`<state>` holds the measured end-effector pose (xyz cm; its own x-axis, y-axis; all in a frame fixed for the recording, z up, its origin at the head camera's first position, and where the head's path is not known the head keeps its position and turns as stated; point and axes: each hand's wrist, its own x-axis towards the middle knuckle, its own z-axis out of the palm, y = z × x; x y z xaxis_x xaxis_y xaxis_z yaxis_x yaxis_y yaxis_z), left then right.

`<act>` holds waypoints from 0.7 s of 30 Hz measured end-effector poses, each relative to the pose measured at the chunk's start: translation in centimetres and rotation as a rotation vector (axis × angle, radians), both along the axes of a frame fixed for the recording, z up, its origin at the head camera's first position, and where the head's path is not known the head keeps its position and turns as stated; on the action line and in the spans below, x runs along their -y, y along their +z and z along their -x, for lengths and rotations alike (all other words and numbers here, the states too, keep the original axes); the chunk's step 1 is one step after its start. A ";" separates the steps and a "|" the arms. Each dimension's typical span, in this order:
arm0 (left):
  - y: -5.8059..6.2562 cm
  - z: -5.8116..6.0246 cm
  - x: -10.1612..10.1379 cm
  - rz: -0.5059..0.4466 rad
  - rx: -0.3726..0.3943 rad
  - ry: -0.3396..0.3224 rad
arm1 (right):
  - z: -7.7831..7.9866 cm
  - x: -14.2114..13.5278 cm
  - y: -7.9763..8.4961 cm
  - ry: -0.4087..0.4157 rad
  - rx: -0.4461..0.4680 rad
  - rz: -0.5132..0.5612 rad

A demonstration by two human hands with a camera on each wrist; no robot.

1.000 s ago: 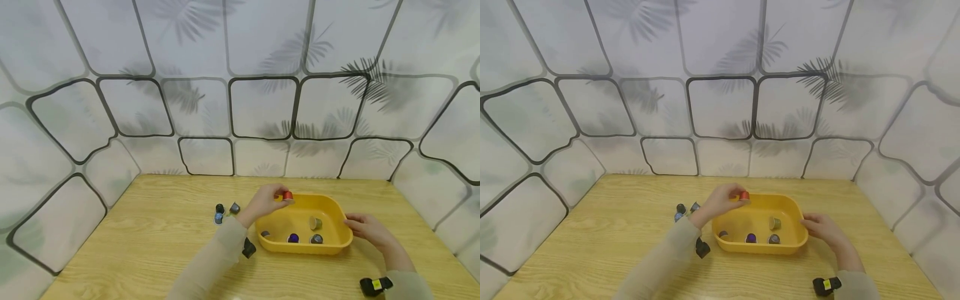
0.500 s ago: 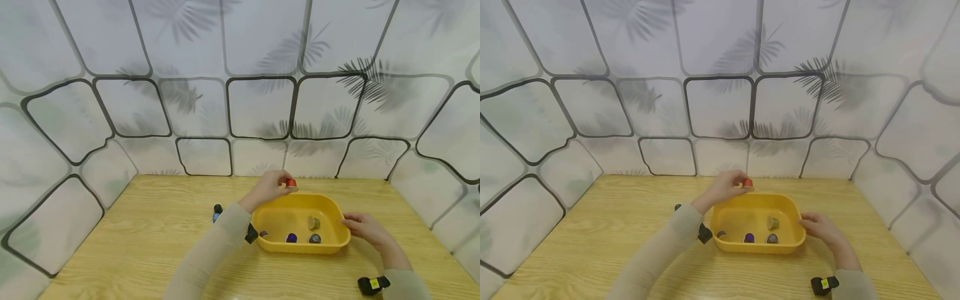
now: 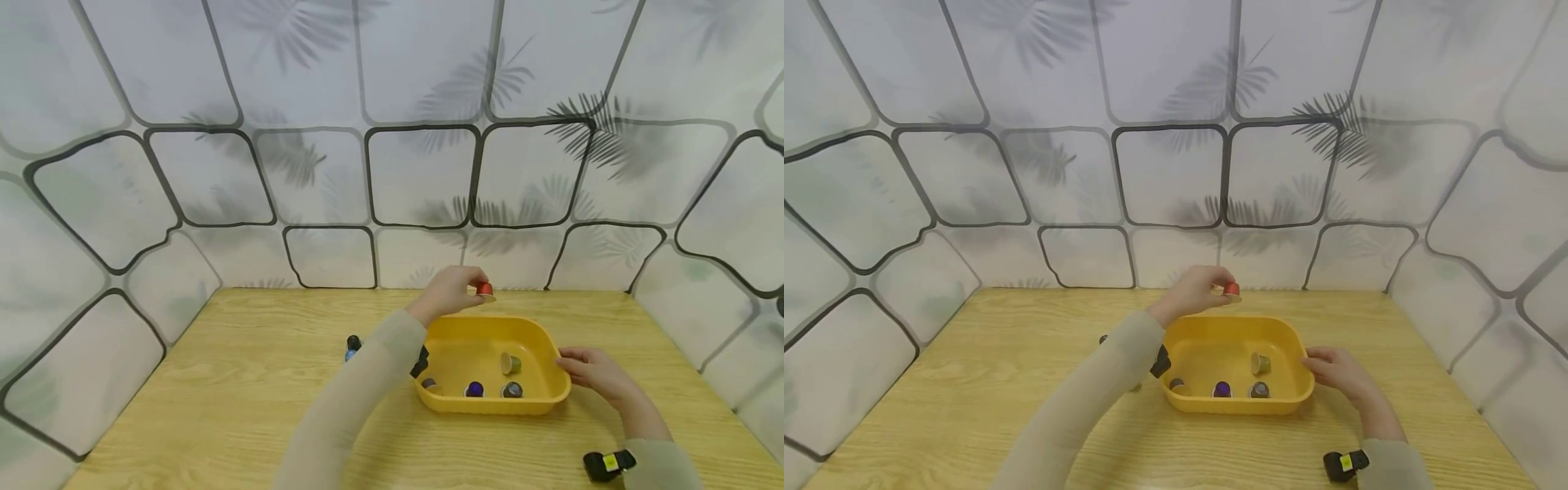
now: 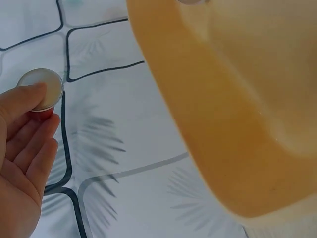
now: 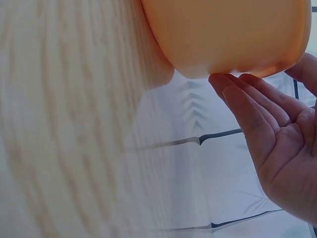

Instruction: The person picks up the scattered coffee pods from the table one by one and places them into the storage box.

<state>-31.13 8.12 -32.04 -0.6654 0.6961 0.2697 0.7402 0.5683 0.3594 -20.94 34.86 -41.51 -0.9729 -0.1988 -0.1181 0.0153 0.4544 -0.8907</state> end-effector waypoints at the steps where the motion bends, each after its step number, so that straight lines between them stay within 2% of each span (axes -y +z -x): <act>1: 0.0 0.0 -0.2 0.028 -0.007 -0.003 | 0.0 0.0 0.0 0.002 -0.003 0.001; 11: -1.0 0.0 -2.8 0.318 -0.011 -0.173 | 0.1 -0.2 -0.3 -0.002 -0.007 -0.006; 17: -2.4 -0.2 -3.8 0.439 0.004 -0.179 | 0.3 -0.4 -0.4 -0.005 -0.016 0.002; 21: -3.1 -0.3 -4.1 0.470 0.015 -0.161 | 0.3 -0.5 -0.4 0.001 -0.017 0.006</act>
<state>-30.83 12.23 -35.10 -0.5410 0.8342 -0.1070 0.8284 0.5505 0.1034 -21.25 35.33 -41.96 -0.9746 -0.2004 -0.1000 -0.0006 0.4488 -0.8936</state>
